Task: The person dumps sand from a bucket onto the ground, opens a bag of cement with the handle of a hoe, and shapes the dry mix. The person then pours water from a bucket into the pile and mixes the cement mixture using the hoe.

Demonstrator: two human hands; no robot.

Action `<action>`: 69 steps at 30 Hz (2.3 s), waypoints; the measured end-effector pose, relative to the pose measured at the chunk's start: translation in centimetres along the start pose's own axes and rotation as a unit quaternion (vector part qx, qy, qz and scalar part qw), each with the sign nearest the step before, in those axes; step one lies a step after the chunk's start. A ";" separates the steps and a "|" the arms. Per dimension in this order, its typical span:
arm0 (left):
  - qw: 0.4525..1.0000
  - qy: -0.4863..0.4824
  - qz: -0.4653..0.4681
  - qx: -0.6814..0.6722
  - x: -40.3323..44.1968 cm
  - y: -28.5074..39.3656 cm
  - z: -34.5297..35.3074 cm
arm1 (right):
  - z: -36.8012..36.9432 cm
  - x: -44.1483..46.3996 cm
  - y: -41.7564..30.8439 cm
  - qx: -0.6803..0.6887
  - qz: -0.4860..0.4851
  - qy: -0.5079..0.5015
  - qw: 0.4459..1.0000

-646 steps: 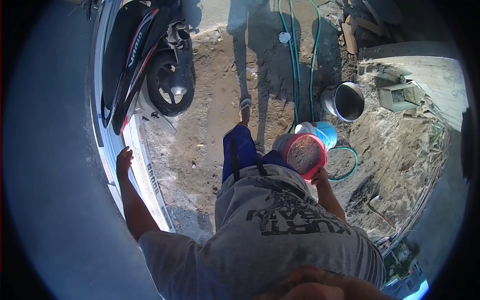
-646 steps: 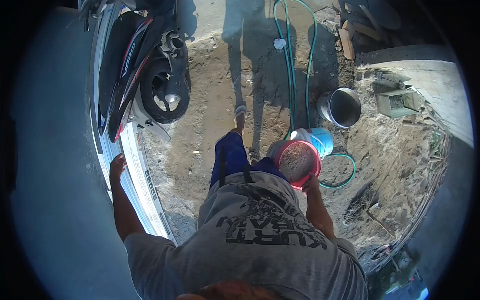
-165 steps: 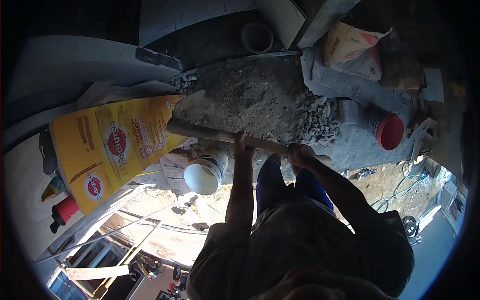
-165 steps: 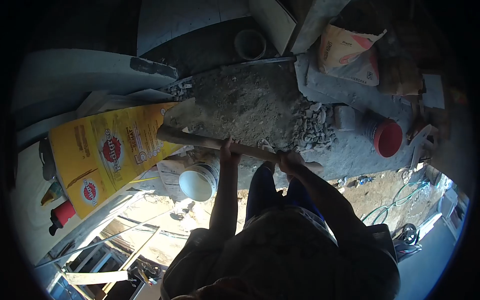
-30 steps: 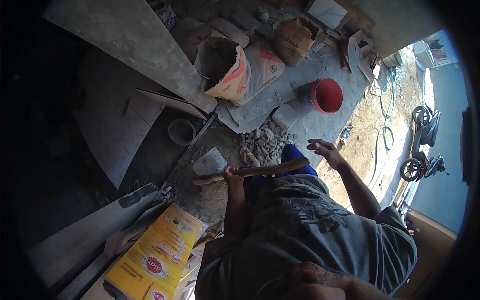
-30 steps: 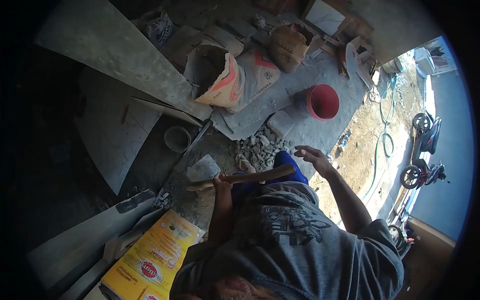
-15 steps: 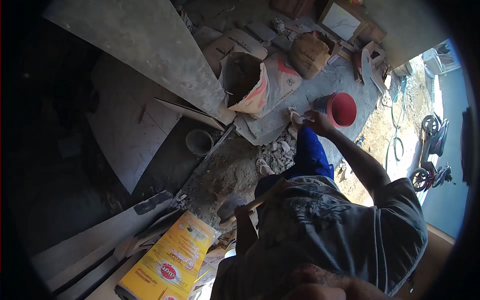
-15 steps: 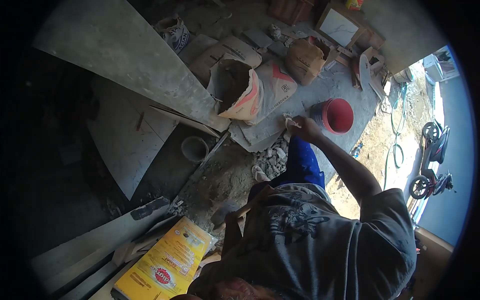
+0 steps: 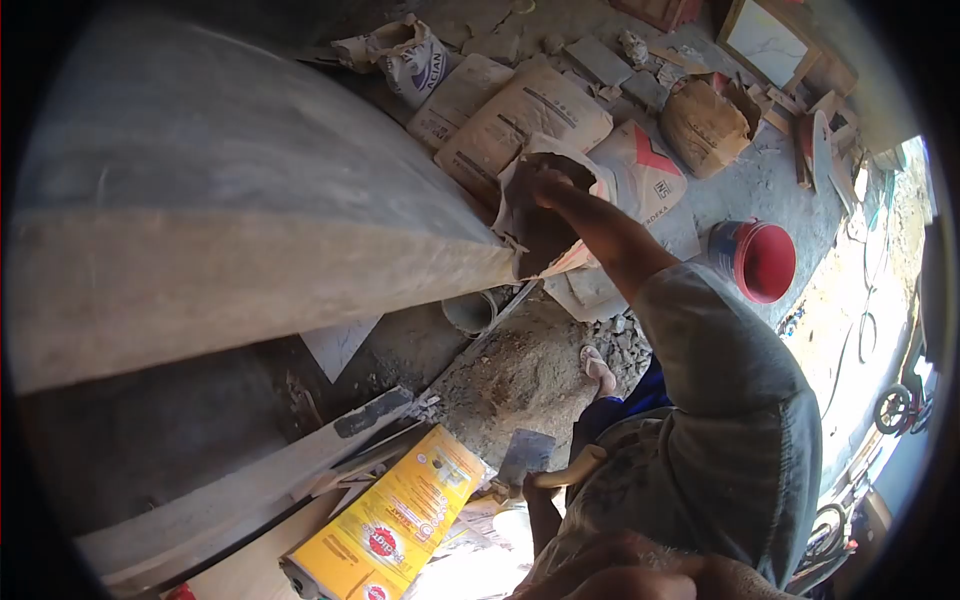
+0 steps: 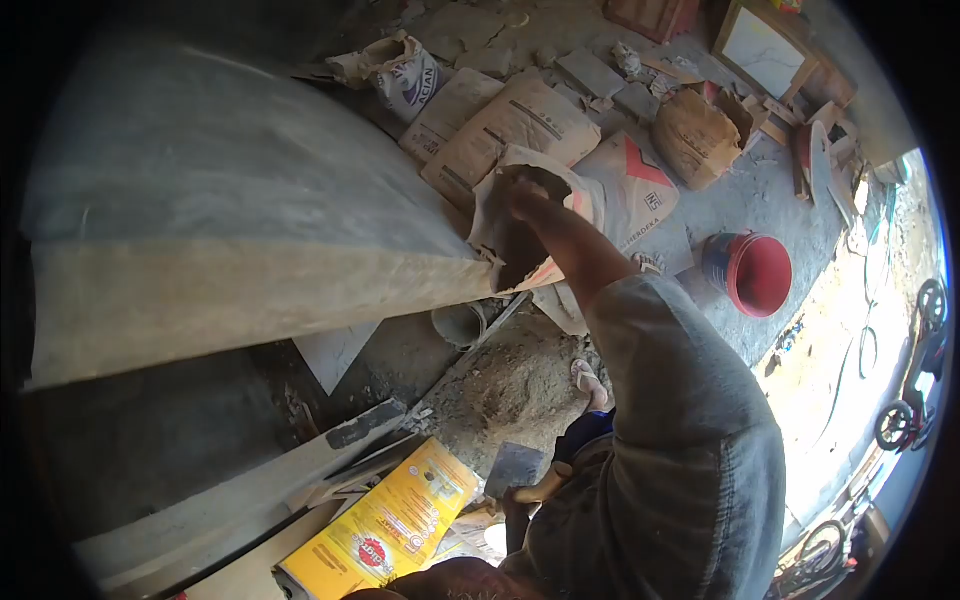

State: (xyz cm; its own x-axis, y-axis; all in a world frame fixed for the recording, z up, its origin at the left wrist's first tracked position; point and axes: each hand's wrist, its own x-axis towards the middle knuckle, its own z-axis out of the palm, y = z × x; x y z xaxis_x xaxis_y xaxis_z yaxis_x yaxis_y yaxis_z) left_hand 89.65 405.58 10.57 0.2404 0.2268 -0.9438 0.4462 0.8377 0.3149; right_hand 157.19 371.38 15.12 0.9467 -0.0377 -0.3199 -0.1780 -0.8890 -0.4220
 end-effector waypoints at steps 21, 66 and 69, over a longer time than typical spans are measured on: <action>0.971 -0.117 -0.073 0.194 6.2 5.8 17.0 | -33.7 -17.9 13.6 0.203 -0.102 0.245 0.942; 0.746 -0.461 -0.347 0.332 -21.4 -3.9 34.0 | -15.2 -70.9 18.5 0.011 0.153 -0.078 0.985; 0.725 -0.490 -0.314 0.368 -23.7 -3.8 35.3 | -13.7 -71.2 19.9 0.030 0.176 -0.036 0.983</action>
State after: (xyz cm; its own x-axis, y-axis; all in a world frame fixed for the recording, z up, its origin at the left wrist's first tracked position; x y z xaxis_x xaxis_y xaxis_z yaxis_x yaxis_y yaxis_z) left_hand 112.67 379.48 35.24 0.1272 -0.8490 -0.5129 0.9855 0.0497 0.1621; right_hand 89.90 350.10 41.10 0.8027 -0.3042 -0.5129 -0.5087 -0.7981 -0.3229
